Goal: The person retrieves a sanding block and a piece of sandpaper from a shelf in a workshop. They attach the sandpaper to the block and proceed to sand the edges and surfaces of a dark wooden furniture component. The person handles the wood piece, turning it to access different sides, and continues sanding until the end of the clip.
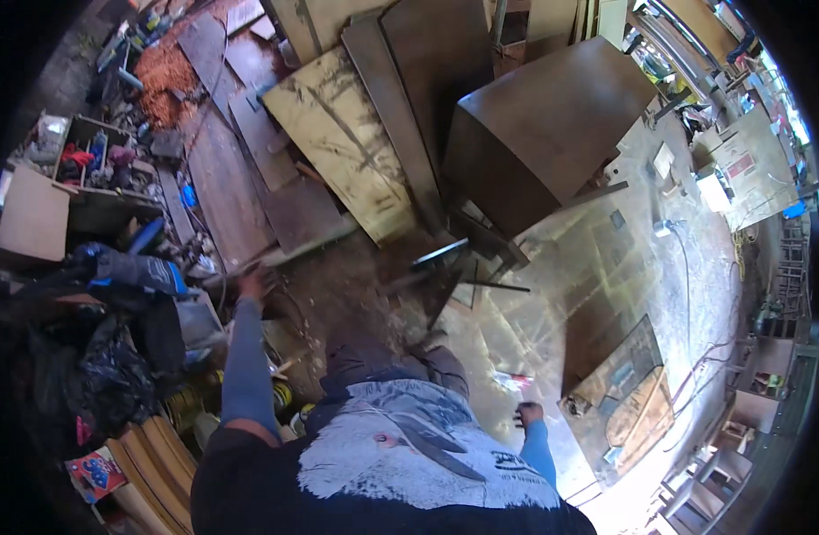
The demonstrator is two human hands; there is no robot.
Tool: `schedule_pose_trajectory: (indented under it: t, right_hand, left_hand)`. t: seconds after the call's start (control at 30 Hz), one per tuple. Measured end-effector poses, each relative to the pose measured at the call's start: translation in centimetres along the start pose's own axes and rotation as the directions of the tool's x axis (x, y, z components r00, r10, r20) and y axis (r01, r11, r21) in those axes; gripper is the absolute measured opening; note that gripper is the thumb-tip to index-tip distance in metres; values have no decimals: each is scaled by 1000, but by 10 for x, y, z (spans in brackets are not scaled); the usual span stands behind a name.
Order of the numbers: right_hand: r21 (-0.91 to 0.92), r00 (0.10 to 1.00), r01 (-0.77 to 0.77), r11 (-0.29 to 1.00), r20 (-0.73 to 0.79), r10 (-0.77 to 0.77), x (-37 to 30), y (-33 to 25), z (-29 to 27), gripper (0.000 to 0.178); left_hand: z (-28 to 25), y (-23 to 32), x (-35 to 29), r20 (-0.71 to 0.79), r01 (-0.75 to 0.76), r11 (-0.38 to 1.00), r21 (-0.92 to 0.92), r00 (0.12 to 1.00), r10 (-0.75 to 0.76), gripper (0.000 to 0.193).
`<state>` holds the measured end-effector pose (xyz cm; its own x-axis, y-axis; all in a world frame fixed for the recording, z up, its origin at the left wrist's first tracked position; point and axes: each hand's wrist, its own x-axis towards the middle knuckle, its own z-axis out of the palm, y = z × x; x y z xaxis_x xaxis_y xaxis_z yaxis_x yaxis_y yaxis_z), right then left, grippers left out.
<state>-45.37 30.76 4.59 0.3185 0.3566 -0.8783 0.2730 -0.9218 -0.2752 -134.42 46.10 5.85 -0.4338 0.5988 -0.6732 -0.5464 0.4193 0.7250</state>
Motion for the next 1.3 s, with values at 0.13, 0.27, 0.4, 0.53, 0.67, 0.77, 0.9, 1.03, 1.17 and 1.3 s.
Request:
schedule_pose_trajectory:
  t: [0.13, 0.27, 0.4, 0.53, 0.67, 0.77, 0.9, 1.03, 1.17, 1.3]
  right_hand:
    - [304, 981, -86, 949, -143, 134, -27, 26, 27, 31]
    - [472, 952, -31, 881, -255, 170, -55, 12, 73, 31]
    - [611, 916, -19, 791, -306, 258, -98, 3, 161, 29]
    - [709, 854, -122, 695, -282, 438, -181, -15, 273, 26]
    - [589, 925, -176, 789, -176, 337, -202, -52, 379, 28]
    - [538, 937, -181, 824, -161, 311, -227, -66, 421, 29]
    - [473, 946, -130, 871, -203, 251, -248, -68, 444, 32]
    - [753, 914, -107, 649, -183, 362, -264, -121, 442, 37]
    - [684, 907, -163, 711, -179, 381, -266, -157, 438, 35]
    - [546, 936, -175, 819, -167, 310, -233, -121, 455, 27]
  left_hand:
    - [223, 124, 25, 269, -179, 941, 286, 958, 100, 74]
    - [374, 220, 95, 261, -444, 762, 472, 895, 361, 87]
    - [484, 319, 163, 348, -586, -86, 806, 352, 869, 70]
    - [642, 378, 173, 689, -755, -500, 423, -90, 719, 58]
    - [689, 450, 212, 835, -603, -606, 519, 205, 511, 72]
    - [713, 454, 230, 826, -603, -565, 564, 416, 381, 82]
    - [688, 457, 235, 870, -617, -616, 489, 395, 294, 86]
    - [618, 490, 217, 931, -614, -701, 363, 207, 300, 96]
    - [582, 479, 219, 929, -625, -694, 356, 162, 332, 99]
    - [606, 465, 208, 897, -564, -698, 441, 282, 339, 100]
